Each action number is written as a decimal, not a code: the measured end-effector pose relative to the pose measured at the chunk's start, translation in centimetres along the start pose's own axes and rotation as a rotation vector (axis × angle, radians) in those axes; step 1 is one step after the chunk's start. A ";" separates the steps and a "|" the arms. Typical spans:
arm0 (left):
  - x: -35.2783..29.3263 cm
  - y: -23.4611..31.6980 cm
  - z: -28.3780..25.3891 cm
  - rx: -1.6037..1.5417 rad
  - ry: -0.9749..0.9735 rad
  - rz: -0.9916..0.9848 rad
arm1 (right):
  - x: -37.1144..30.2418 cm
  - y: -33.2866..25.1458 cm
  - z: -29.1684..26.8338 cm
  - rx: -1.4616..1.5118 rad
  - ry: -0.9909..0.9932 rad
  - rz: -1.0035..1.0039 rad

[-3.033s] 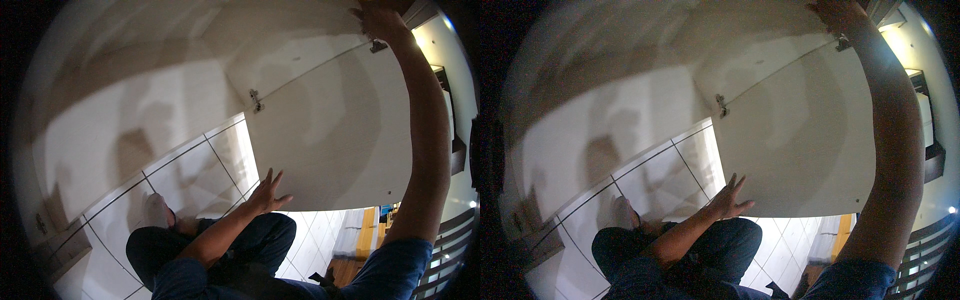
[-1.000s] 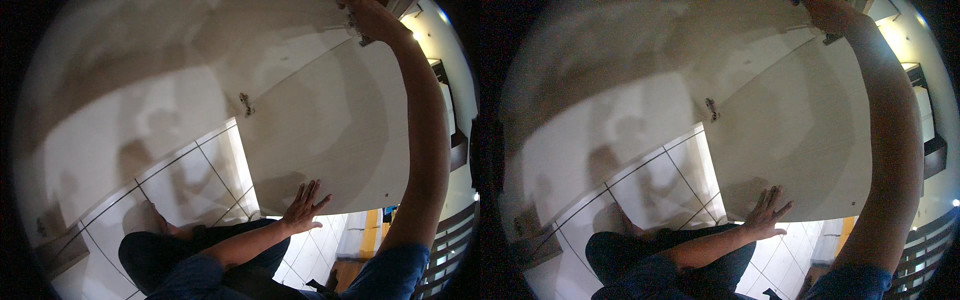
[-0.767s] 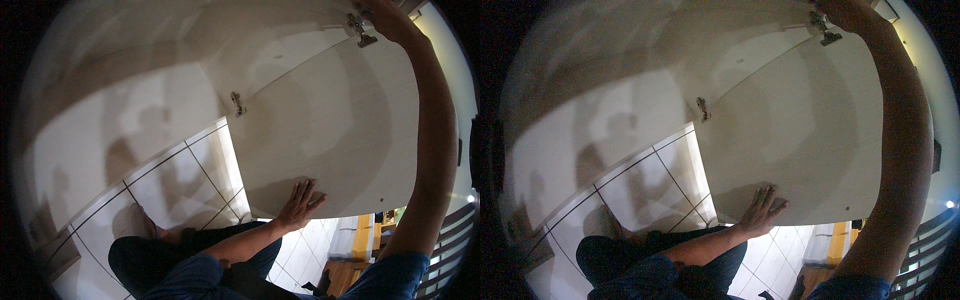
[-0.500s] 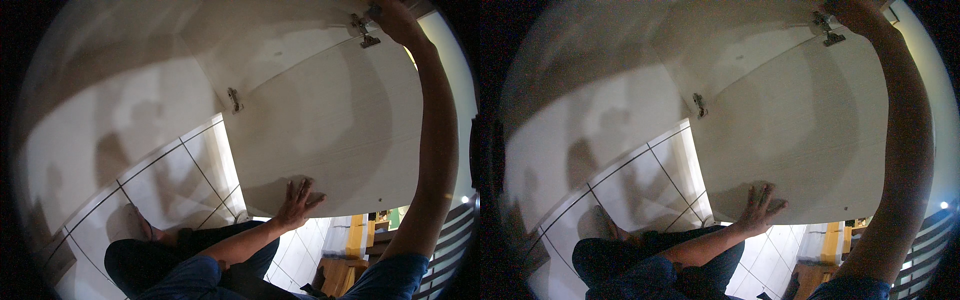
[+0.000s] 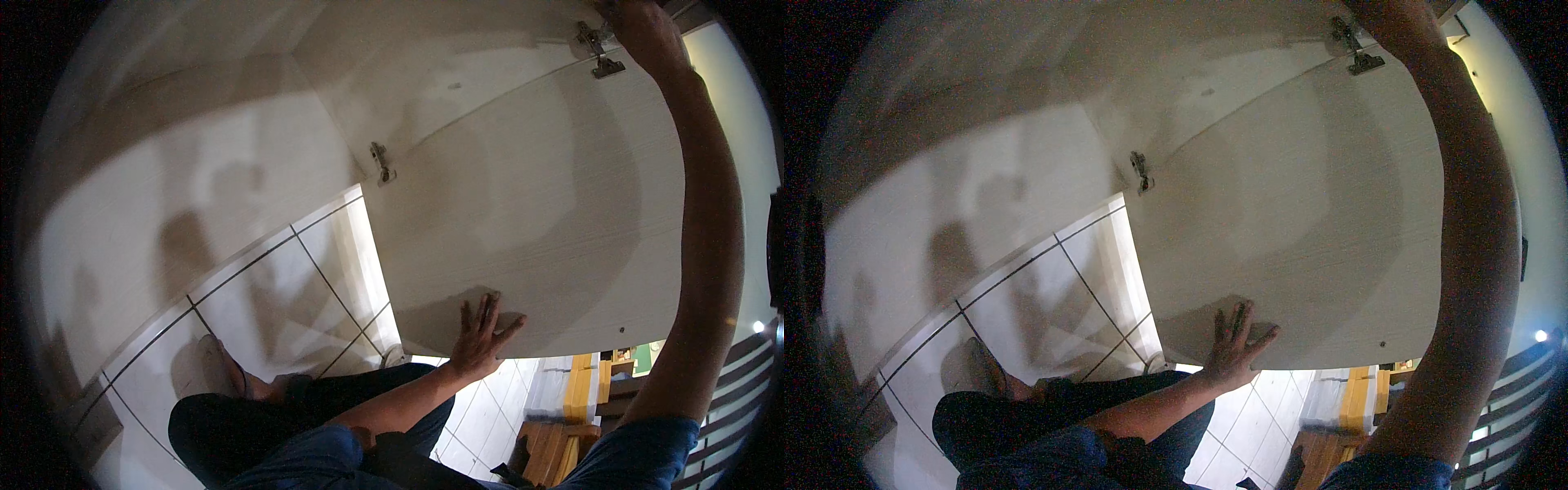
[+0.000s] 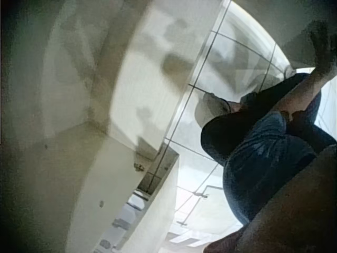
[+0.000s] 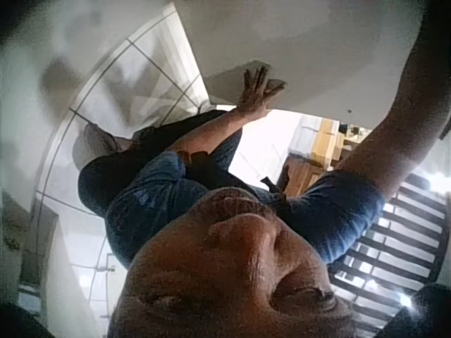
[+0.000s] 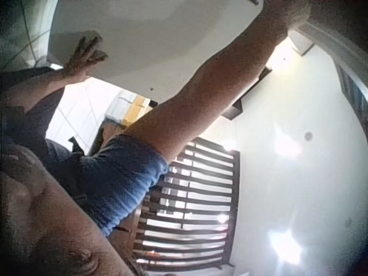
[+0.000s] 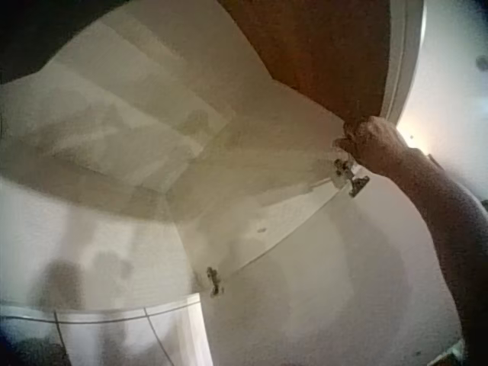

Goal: The person uses a screwdriver to remove screws from cabinet door hinges and detaches the doors from the cabinet frame. They then place the removed doors on the floor and proceed to remove screws from the cabinet frame itself.

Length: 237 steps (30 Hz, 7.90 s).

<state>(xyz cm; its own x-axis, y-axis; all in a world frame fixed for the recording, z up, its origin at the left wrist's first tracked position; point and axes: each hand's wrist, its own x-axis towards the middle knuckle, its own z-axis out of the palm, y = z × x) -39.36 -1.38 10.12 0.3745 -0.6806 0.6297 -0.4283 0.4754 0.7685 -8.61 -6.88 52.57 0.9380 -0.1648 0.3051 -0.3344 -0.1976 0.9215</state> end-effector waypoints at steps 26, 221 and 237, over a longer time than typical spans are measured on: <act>-0.3 -0.3 -2.3 -0.092 0.036 -0.022 | 1.9 2.0 3.6 -0.003 -0.016 -0.200; 0.9 17.3 -20.5 0.780 0.314 0.055 | -75.7 -39.9 16.5 0.924 -0.682 1.283; 6.3 10.8 -37.0 0.751 0.912 -0.136 | -76.1 -40.6 16.7 0.936 -0.721 1.282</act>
<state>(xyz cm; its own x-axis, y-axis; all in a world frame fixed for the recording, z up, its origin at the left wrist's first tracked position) -11.20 20.06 26.54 0.7712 0.0921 0.6299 -0.6005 -0.2231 0.7679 -67.94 -2.42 -12.05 -0.0790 -0.9599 0.2691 -0.9489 -0.0104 -0.3155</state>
